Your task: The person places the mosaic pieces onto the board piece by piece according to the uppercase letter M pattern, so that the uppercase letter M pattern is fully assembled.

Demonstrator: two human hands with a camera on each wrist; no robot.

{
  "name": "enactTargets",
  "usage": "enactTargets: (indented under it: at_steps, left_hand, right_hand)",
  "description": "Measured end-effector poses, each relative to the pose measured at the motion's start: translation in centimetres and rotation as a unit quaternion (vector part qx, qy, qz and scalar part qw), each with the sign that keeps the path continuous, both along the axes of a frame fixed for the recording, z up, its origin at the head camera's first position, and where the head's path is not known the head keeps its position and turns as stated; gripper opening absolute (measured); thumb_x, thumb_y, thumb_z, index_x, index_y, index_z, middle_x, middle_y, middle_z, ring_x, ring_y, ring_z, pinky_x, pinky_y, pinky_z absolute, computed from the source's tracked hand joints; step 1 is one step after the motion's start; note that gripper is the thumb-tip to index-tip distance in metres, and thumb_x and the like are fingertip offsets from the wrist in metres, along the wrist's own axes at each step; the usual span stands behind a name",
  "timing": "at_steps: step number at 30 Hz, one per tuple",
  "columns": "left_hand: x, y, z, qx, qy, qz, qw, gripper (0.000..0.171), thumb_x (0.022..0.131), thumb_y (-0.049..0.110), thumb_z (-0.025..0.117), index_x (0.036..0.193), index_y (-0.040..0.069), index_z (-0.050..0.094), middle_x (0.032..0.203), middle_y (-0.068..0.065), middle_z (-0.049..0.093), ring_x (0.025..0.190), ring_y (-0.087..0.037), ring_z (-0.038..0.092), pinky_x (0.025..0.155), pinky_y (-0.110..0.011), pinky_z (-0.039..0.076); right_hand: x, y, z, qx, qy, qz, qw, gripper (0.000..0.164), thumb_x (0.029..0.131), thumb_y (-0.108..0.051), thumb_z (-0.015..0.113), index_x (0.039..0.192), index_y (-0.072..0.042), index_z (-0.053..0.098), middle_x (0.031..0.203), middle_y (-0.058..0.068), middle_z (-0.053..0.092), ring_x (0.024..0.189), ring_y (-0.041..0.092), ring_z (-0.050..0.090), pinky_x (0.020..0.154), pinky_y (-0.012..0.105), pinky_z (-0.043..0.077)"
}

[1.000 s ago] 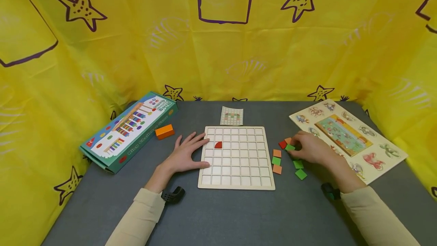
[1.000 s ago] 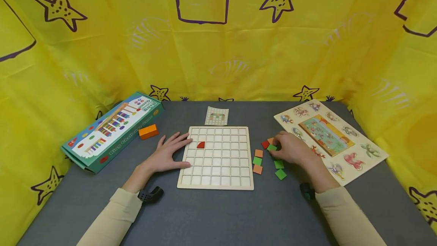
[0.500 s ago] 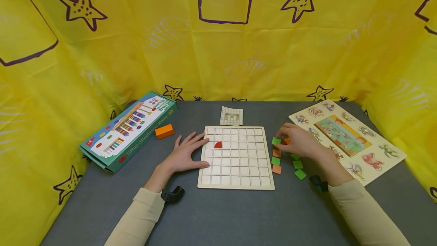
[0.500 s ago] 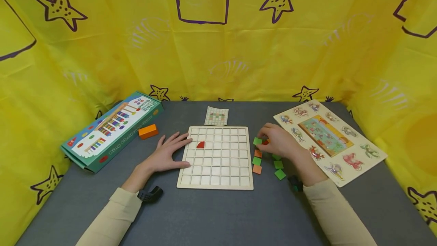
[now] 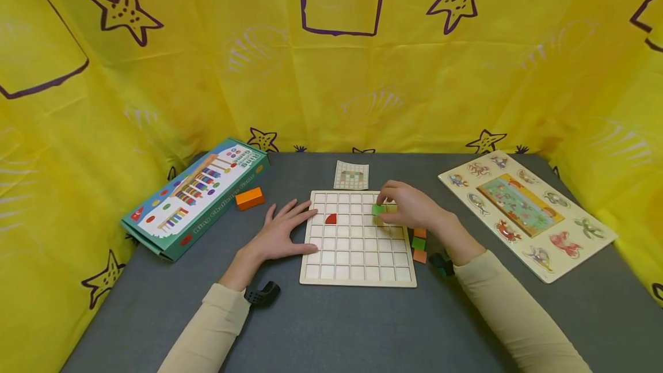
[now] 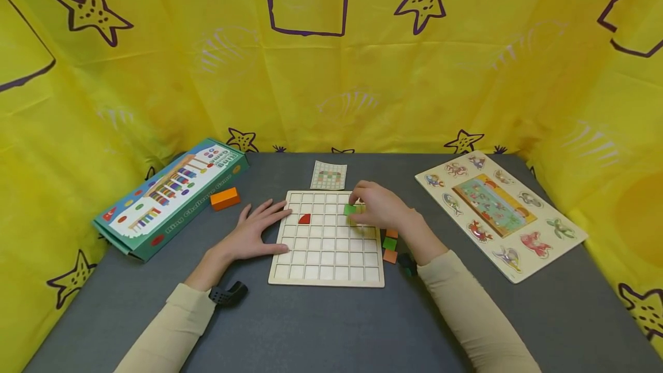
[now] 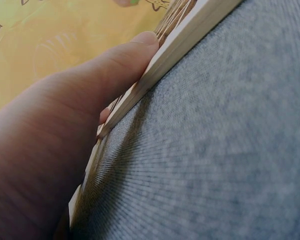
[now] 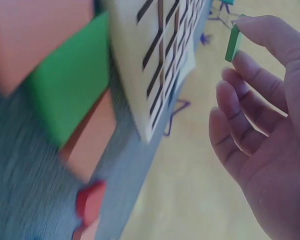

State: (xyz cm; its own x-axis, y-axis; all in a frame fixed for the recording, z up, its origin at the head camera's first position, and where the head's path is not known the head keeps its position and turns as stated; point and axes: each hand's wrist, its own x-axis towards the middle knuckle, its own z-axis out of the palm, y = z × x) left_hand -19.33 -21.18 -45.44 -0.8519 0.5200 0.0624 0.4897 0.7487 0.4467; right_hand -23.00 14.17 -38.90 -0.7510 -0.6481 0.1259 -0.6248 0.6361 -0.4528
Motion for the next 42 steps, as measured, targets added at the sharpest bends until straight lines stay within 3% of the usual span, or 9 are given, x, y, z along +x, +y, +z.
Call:
enactTargets:
  at_steps: [8, 20, 36, 42]
  left_hand:
    - [0.0, 0.0, 0.1, -0.006, -0.006, 0.006, 0.9999, 0.09, 0.082, 0.067, 0.07, 0.156, 0.024, 0.043, 0.165, 0.0, 0.028, 0.152, -0.034, 0.014, 0.112, -0.068, -0.006]
    - [-0.2, 0.0, -0.2, -0.011, -0.011, 0.031, 0.9994, 0.092, 0.078, 0.074, 0.069, 0.153, 0.026, 0.048, 0.164, 0.003, 0.03, 0.152, -0.03, 0.017, 0.114, -0.065, -0.004]
    - [-0.1, 0.2, -0.2, -0.008, -0.012, 0.03, 0.9995, 0.091, 0.078, 0.075, 0.069, 0.152, 0.026, 0.048, 0.164, 0.004, 0.028, 0.152, -0.03, 0.016, 0.114, -0.065, -0.004]
    - [-0.1, 0.1, -0.2, -0.008, -0.011, 0.028, 0.9995, 0.092, 0.079, 0.074, 0.068, 0.153, 0.026, 0.047, 0.164, 0.003, 0.028, 0.152, -0.03, 0.015, 0.114, -0.065, -0.004]
  right_hand:
    - [-0.7, -3.3, 0.1, 0.025, -0.019, 0.029, 0.999, 0.022, 0.088, -0.021, 0.08, 0.104, -0.007, 0.073, 0.11, 0.006, 0.061, 0.099, 0.026, 0.062, 0.086, 0.041, 0.053]
    - [-1.9, -6.8, -1.5, 0.049, -0.026, 0.079, 0.995, 0.021, 0.092, -0.02, 0.077, 0.106, -0.005, 0.074, 0.108, 0.007, 0.063, 0.095, 0.021, 0.06, 0.087, 0.035, 0.051]
    - [-1.9, -7.6, -1.9, 0.094, -0.031, 0.069, 0.993, 0.021, 0.094, -0.024, 0.076, 0.107, -0.007, 0.074, 0.11, 0.006, 0.061, 0.095, 0.02, 0.061, 0.087, 0.035, 0.051]
    - [-1.8, -7.0, -1.4, 0.08, -0.026, 0.067, 0.994, 0.023, 0.093, -0.023, 0.075, 0.108, -0.006, 0.073, 0.11, 0.007, 0.062, 0.095, 0.022, 0.061, 0.087, 0.036, 0.051]
